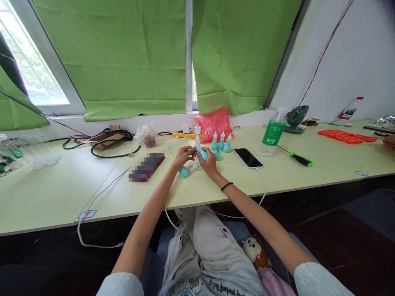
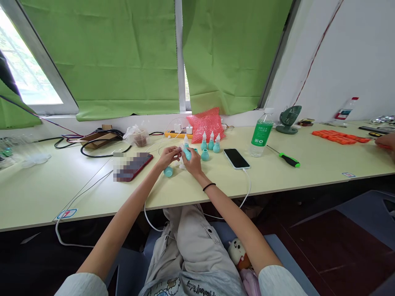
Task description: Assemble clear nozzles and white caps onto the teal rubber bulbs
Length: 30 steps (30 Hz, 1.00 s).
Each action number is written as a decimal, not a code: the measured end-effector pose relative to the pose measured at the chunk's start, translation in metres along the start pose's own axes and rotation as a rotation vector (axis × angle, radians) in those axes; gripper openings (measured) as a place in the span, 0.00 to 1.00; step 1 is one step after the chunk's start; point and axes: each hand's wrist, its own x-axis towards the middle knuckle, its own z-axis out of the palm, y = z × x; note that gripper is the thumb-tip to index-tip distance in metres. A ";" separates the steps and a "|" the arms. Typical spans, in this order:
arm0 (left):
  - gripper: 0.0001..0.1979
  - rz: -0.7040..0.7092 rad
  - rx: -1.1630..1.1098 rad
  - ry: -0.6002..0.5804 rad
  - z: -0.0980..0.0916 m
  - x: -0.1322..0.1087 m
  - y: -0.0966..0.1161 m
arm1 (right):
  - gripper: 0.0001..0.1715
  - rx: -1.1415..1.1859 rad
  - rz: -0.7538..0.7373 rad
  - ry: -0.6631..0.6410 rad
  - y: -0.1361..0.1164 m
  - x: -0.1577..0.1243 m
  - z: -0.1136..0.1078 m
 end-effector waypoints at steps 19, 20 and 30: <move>0.10 -0.134 -0.205 0.011 -0.008 0.002 0.001 | 0.16 0.174 0.137 -0.017 -0.010 0.004 -0.004; 0.10 -0.138 -0.216 0.013 -0.008 0.001 0.002 | 0.16 0.195 0.153 -0.020 -0.011 0.004 -0.004; 0.13 -0.184 -0.248 0.105 -0.009 0.001 0.000 | 0.17 0.459 0.340 -0.142 -0.016 0.006 -0.004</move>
